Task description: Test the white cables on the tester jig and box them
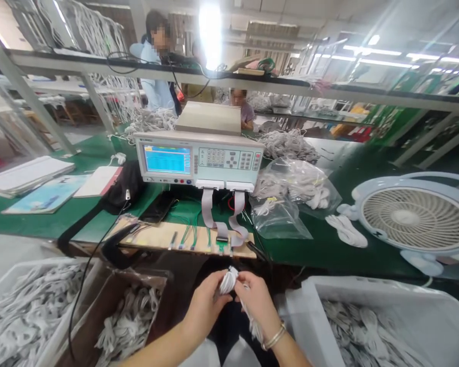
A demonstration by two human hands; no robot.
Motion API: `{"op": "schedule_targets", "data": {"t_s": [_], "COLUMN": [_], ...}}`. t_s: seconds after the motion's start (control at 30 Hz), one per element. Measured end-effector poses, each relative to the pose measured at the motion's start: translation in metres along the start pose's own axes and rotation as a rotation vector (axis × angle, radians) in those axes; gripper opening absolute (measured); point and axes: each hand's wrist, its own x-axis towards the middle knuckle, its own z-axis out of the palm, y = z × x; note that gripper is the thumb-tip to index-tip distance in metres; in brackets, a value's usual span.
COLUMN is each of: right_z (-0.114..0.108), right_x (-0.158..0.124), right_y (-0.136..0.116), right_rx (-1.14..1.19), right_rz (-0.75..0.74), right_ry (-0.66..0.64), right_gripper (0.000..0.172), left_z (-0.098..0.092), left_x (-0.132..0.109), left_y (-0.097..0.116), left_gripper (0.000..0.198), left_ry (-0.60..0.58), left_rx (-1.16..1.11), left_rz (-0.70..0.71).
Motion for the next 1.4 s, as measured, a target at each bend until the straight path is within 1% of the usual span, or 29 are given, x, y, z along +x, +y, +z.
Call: {"op": "schedule_targets", "data": {"t_s": [0.03,0.1,0.17,0.23,0.3,0.4,0.47,0.53,0.6,0.67,0.77,0.8,0.9,1.0,1.07,1.13,1.2,1.23,1.3,1.4], "right_z": [0.000,0.001,0.001,0.000,-0.002,-0.004,-0.005,-0.004,-0.002,0.002,0.008,0.009,0.008,0.001,-0.003,-0.005,-0.005,-0.005,-0.003,-0.002], "right_x": [0.002,0.005,0.009,0.013,0.017,0.023,0.026,0.029,0.032,0.034,0.035,0.035,0.033,0.030,0.028,0.026,0.025,0.025,0.025,0.026], "right_y": [0.001,0.003,0.005,0.005,0.003,-0.001,-0.003,-0.004,-0.004,-0.004,-0.002,-0.002,-0.002,-0.003,-0.003,-0.002,0.001,0.002,0.004,0.007], "right_rx": [0.051,0.186,0.319,0.393,0.373,0.270,0.215,0.190,0.207,0.275,0.413,0.430,0.340,0.206,0.158,0.124,0.102,0.099,0.113,0.144], "right_rz": [0.063,0.148,0.144,0.090,0.028,-0.053,-0.089,-0.096,-0.076,-0.022,0.079,0.090,0.010,-0.059,-0.079,-0.087,-0.061,-0.044,-0.035,-0.044], "right_ry": [-0.035,-0.056,-0.019,0.009,0.000,-0.038,-0.038,-0.035,-0.045,-0.048,-0.012,0.005,0.016,-0.042,-0.044,-0.021,-0.014,-0.015,-0.014,-0.019], "right_gripper": [0.020,0.023,0.025,0.027,0.027,0.024,0.024,0.024,0.024,0.024,0.027,0.028,0.028,0.026,0.025,0.027,0.031,0.032,0.033,0.033], "left_z": [0.000,0.000,0.000,-0.001,-0.004,-0.011,-0.015,-0.017,-0.019,-0.021,-0.027,-0.028,-0.029,-0.021,-0.013,-0.006,-0.002,-0.002,-0.003,-0.006], "left_x": [-0.001,-0.002,-0.003,-0.002,0.001,0.009,0.016,0.022,0.026,0.028,0.029,0.030,0.032,0.036,0.039,0.041,0.042,0.042,0.042,0.041], "left_y": [-0.001,-0.001,0.002,0.006,0.010,0.012,0.011,0.006,0.002,-0.001,-0.003,-0.003,-0.003,-0.002,-0.003,-0.003,-0.003,-0.003,-0.002,-0.002], "left_gripper": [0.043,0.041,0.035,0.029,0.031,0.032,0.025,0.019,0.019,0.022,0.025,0.026,0.028,0.028,0.028,0.027,0.026,0.026,0.025,0.024], "left_ry": [0.031,0.057,0.032,-0.012,-0.063,-0.162,-0.191,-0.158,-0.105,-0.062,-0.004,0.003,0.003,0.000,0.018,0.086,0.173,0.197,0.184,0.123], "left_rx": [0.060,0.083,-0.010,-0.164,-0.262,-0.248,-0.282,-0.388,-0.486,-0.554,-0.652,-0.674,-0.698,-0.725,-0.757,-0.798,-0.849,-0.866,-0.868,-0.823], "left_rz": [0.048,0.098,0.078,0.010,-0.041,-0.017,-0.025,-0.099,-0.204,-0.313,-0.451,-0.486,-0.563,-0.596,-0.595,-0.577,-0.553,-0.543,-0.537,-0.551]}}
